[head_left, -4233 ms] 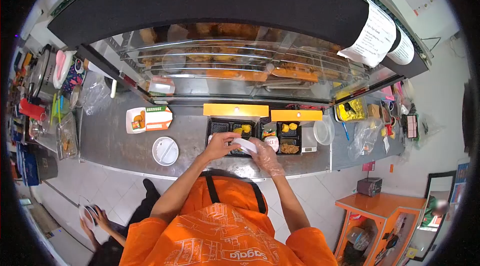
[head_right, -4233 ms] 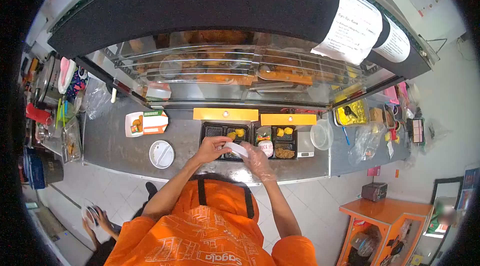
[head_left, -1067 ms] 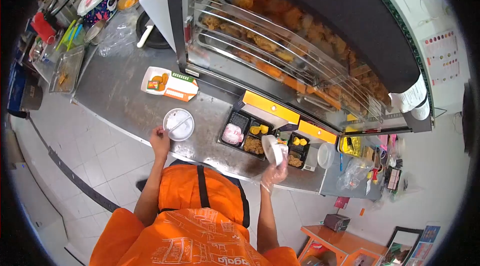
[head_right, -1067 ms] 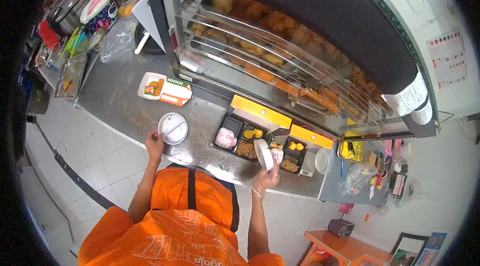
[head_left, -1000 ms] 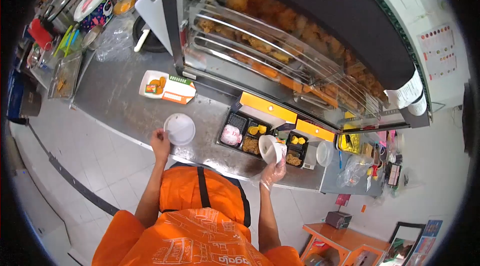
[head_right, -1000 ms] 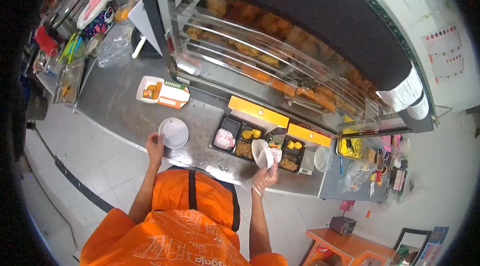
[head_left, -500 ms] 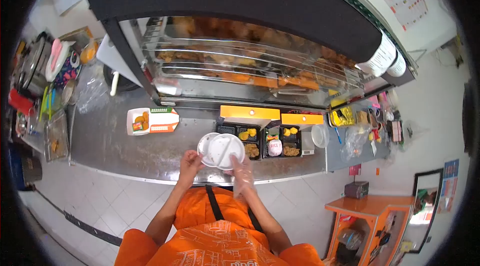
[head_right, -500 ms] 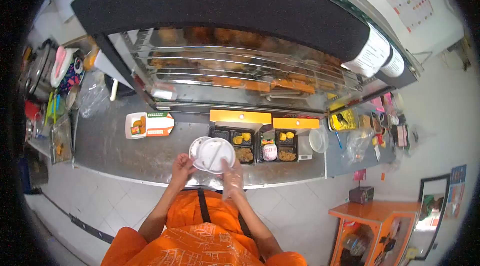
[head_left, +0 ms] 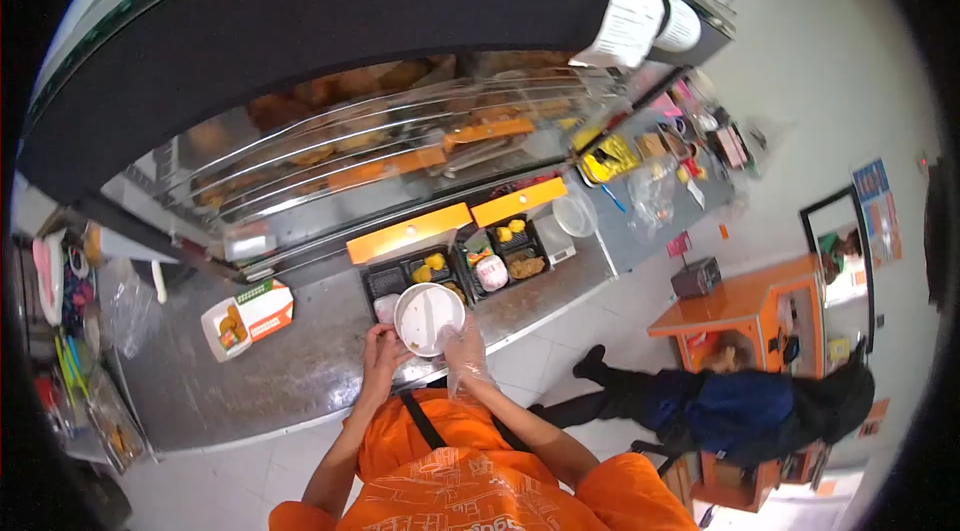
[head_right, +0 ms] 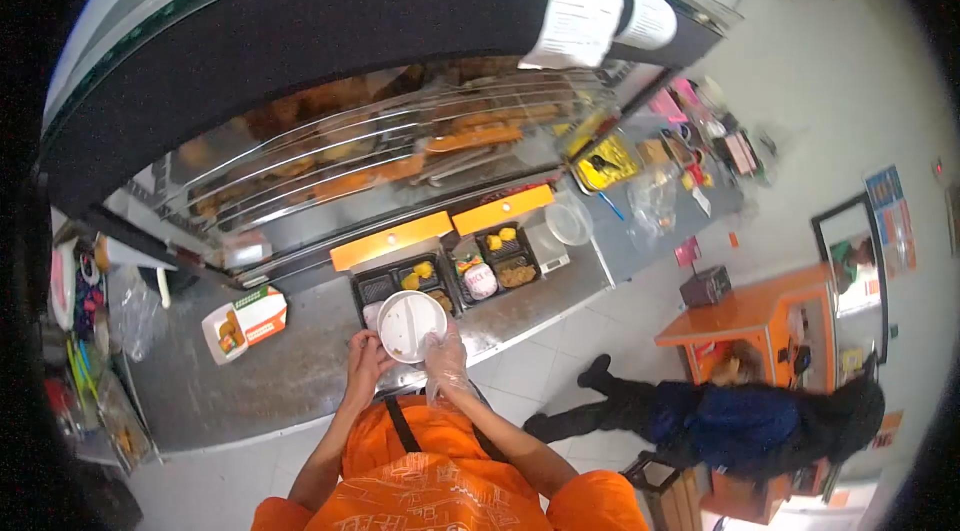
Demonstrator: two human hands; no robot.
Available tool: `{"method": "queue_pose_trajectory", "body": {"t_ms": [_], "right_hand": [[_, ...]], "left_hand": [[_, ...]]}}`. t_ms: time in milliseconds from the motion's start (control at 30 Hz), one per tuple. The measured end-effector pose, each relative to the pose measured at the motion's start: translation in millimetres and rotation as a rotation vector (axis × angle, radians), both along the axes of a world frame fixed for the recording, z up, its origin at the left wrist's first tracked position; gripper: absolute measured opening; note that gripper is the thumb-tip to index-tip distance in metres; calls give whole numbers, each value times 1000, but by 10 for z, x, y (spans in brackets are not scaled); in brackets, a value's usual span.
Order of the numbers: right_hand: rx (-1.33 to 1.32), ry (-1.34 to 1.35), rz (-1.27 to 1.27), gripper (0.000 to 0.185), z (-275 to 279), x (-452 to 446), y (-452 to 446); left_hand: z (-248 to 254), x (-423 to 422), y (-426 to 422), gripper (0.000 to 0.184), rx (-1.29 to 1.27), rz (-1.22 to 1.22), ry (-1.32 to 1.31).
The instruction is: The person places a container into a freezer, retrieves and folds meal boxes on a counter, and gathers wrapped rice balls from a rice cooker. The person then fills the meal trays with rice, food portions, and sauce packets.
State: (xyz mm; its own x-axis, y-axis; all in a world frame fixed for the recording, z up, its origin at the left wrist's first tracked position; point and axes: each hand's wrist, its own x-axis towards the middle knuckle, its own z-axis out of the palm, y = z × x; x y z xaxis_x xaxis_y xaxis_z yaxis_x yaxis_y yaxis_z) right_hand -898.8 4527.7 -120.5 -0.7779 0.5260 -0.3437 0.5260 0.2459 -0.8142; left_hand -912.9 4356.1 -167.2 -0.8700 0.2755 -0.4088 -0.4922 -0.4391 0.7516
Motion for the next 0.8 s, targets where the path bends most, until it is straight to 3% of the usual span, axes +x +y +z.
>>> {"method": "queue_pose_trajectory", "body": {"t_ms": [67,267,400,500,633,733,800], "right_hand": [[-48,-103,-1,41,219,-52,89],[-39,-22,-91,26,-402,37,485],[441,105,-229,29,-178,135,634],[563,93,-304,25,-71,212,925],[29,439,-675,17,-243,164,1309],[226,333,-653,18,208,249,1618],[172,358,-711,17,176,288,1874]], "left_hand": [[286,-16,97,43,-111,-16,126],[346,-223,308,56,-176,-171,54],[338,-206,672,53,-89,-222,-2],[319,-172,1018,45,-37,-290,52],[384,-249,1537,41,-81,-337,144],[394,-282,1968,41,-139,-337,167],[469,-253,2304,43,-74,-302,174]]}}
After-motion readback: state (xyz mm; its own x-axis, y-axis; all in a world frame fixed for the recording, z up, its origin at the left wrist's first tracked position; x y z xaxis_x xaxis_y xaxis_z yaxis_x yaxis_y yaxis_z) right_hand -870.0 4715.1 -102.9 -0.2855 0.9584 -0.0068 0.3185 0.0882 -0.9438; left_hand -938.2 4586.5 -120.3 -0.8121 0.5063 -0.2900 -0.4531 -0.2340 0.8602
